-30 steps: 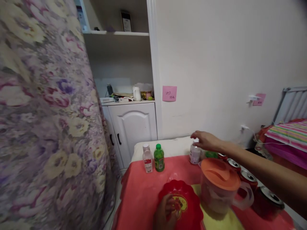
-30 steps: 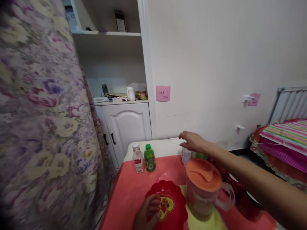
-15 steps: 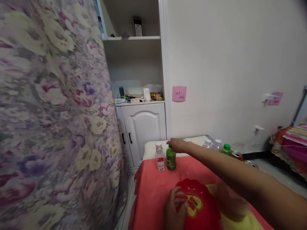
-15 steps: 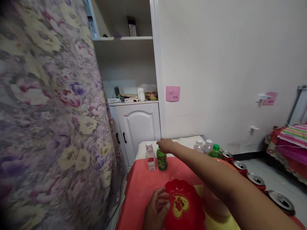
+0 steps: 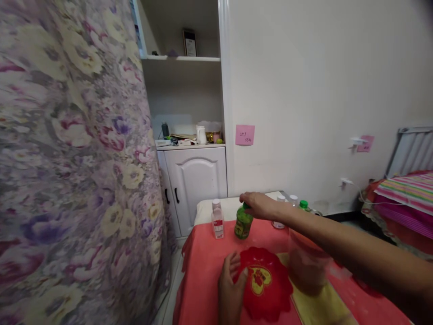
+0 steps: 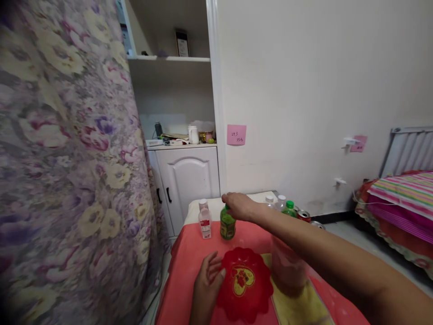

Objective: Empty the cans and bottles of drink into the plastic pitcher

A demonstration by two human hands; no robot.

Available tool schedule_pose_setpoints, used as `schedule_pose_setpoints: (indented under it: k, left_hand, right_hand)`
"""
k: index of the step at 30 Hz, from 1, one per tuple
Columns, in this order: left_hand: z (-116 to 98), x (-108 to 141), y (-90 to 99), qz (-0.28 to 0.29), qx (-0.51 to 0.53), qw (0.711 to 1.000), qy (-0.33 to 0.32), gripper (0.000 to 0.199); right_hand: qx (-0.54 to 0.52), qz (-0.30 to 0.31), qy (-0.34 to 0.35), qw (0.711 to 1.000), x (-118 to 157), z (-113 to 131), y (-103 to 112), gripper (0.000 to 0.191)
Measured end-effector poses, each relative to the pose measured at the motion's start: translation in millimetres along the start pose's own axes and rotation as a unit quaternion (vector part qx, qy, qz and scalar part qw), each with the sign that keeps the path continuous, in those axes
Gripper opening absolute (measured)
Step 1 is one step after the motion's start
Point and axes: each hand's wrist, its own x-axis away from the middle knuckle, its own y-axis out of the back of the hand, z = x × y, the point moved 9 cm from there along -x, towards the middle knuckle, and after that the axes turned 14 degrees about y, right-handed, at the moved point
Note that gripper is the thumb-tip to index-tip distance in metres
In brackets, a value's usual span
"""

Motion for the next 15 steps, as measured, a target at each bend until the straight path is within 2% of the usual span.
schedule_pose_setpoints:
  k: [4,7,9,12,15]
  left_hand:
    - [-18.3,8.0,-7.9,-0.008,-0.055,0.997,-0.051,0.072]
    - [-32.0,22.0,-25.1,0.027,-0.073,0.995,-0.069,0.082]
    - [-35.8,30.7,-37.3,0.064,-0.066,0.993,-0.068,0.081]
    - [-33.5,36.4,-48.1,0.092,-0.067,0.992,-0.058,0.074]
    - [-31.7,36.0,-49.9,0.08,-0.084,0.991,-0.062,0.071]
  right_hand:
    - [-0.018,-0.034,0.024,0.999,57.4,38.6,23.2,0.029]
    - [-0.069,-0.079,0.041,0.994,91.5,69.3,30.6,0.021]
    - [-0.103,-0.103,0.043,0.988,107.6,83.8,31.8,0.017]
    - [-0.139,-0.133,0.016,0.981,126.9,90.2,28.6,0.016]
    - [-0.191,-0.201,-0.008,0.961,148.4,85.8,21.8,0.032]
